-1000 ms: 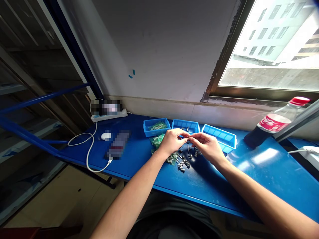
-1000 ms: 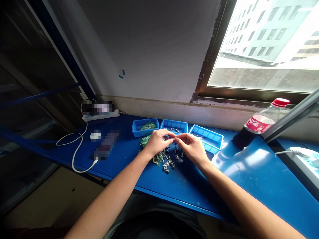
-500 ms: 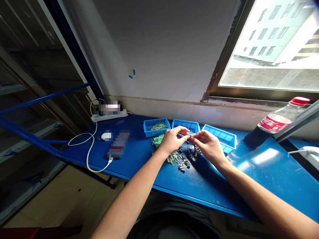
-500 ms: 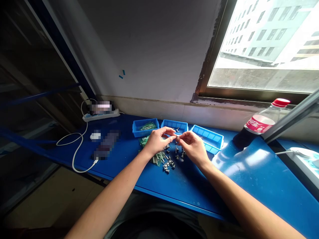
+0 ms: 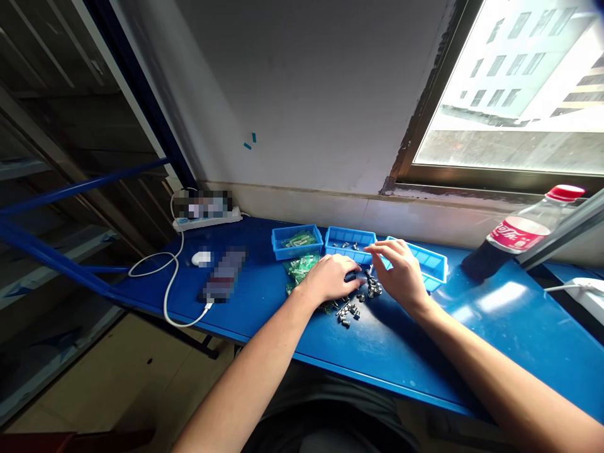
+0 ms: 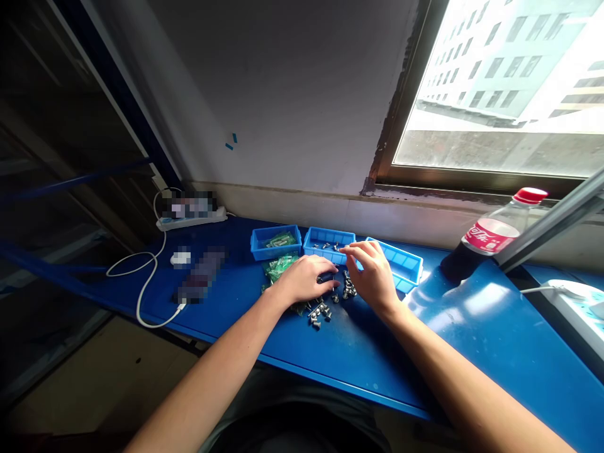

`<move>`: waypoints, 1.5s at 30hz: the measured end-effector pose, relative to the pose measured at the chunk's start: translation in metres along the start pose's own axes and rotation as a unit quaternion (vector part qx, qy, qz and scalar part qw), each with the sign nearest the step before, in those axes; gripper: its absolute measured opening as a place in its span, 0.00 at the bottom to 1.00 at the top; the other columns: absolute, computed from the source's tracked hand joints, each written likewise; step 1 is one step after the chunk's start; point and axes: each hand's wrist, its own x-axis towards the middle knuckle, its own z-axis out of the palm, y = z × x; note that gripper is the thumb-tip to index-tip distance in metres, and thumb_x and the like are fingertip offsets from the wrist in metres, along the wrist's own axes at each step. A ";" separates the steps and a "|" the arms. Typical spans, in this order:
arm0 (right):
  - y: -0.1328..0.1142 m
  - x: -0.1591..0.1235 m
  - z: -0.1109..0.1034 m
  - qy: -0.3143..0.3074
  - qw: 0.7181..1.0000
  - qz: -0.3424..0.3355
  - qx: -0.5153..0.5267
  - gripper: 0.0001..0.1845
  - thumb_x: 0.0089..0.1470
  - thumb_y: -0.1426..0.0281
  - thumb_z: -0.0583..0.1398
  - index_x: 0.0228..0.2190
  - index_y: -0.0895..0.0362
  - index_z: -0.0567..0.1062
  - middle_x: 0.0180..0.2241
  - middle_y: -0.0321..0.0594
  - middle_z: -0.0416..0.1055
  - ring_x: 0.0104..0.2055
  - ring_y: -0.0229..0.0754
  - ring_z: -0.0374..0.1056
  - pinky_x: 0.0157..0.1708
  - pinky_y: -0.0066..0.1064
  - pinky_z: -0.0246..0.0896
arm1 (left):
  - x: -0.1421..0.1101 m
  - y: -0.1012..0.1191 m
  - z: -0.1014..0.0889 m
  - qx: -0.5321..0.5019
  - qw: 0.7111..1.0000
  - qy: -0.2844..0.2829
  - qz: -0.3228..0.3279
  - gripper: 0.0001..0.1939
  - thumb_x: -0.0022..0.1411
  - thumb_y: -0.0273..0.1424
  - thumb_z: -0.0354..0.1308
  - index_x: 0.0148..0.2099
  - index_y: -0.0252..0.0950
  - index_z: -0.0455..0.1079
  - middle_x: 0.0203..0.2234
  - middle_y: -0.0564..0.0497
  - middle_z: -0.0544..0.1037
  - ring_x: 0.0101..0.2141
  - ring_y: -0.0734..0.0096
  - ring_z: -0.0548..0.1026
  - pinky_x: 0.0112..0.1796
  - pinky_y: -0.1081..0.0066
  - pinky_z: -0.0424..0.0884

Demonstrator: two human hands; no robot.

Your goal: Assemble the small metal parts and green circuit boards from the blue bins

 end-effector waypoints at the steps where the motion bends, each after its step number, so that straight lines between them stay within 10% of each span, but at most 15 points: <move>1: 0.002 0.000 0.001 -0.002 1.000 -0.008 -0.010 0.13 0.68 0.69 0.58 0.47 0.47 0.83 0.46 0.45 0.81 0.49 0.55 0.72 0.53 0.53 0.70 | 0.000 0.000 0.000 0.003 1.000 -0.004 -0.003 0.14 0.68 0.39 0.66 0.52 0.40 0.82 0.48 0.45 0.86 0.50 0.54 0.83 0.52 0.60 0.78; 11: 0.007 -0.008 0.012 -0.062 0.983 -0.027 -0.168 0.28 0.69 0.64 0.59 0.67 0.53 0.70 0.62 0.53 0.73 0.71 0.67 0.58 0.63 0.65 0.61 | 0.000 0.003 -0.004 0.032 0.998 -0.042 -0.024 0.16 0.66 0.37 0.67 0.53 0.38 0.82 0.49 0.46 0.85 0.49 0.56 0.82 0.51 0.62 0.78; 22: 0.005 -0.010 0.011 -0.048 0.990 -0.047 -0.123 0.20 0.68 0.62 0.61 0.58 0.52 0.77 0.58 0.49 0.77 0.70 0.65 0.60 0.65 0.66 0.60 | 0.004 -0.001 -0.001 0.028 0.998 -0.039 -0.033 0.07 0.69 0.28 0.63 0.45 0.37 0.83 0.42 0.47 0.87 0.42 0.60 0.83 0.46 0.65 0.77; 29: -0.013 -0.007 0.005 -0.034 0.998 -0.054 -0.011 0.13 0.68 0.66 0.62 0.52 0.49 0.79 0.51 0.45 0.80 0.66 0.62 0.64 0.63 0.62 0.65 | 0.005 -0.005 0.002 -0.053 0.996 0.057 -0.035 0.07 0.66 0.21 0.63 0.43 0.36 0.79 0.41 0.48 0.85 0.42 0.61 0.83 0.45 0.65 0.79; 35: -0.021 -0.009 0.006 -0.048 0.988 0.075 0.125 0.08 0.68 0.63 0.62 0.45 0.49 0.80 0.44 0.43 0.81 0.45 0.51 0.78 0.49 0.49 0.77 | 0.009 -0.001 0.000 -0.214 0.956 0.188 -0.070 0.06 0.63 0.20 0.67 0.41 0.35 0.80 0.38 0.49 0.85 0.38 0.68 0.83 0.42 0.69 0.82; 45: -0.016 -0.013 0.010 -0.085 0.930 0.239 0.266 0.17 0.61 0.52 0.68 0.41 0.51 0.81 0.40 0.44 0.85 0.42 0.52 0.82 0.47 0.46 0.79 | 0.009 -0.002 0.004 -0.301 0.935 0.169 -0.083 0.07 0.64 0.21 0.64 0.43 0.33 0.81 0.40 0.46 0.84 0.42 0.66 0.83 0.45 0.65 0.85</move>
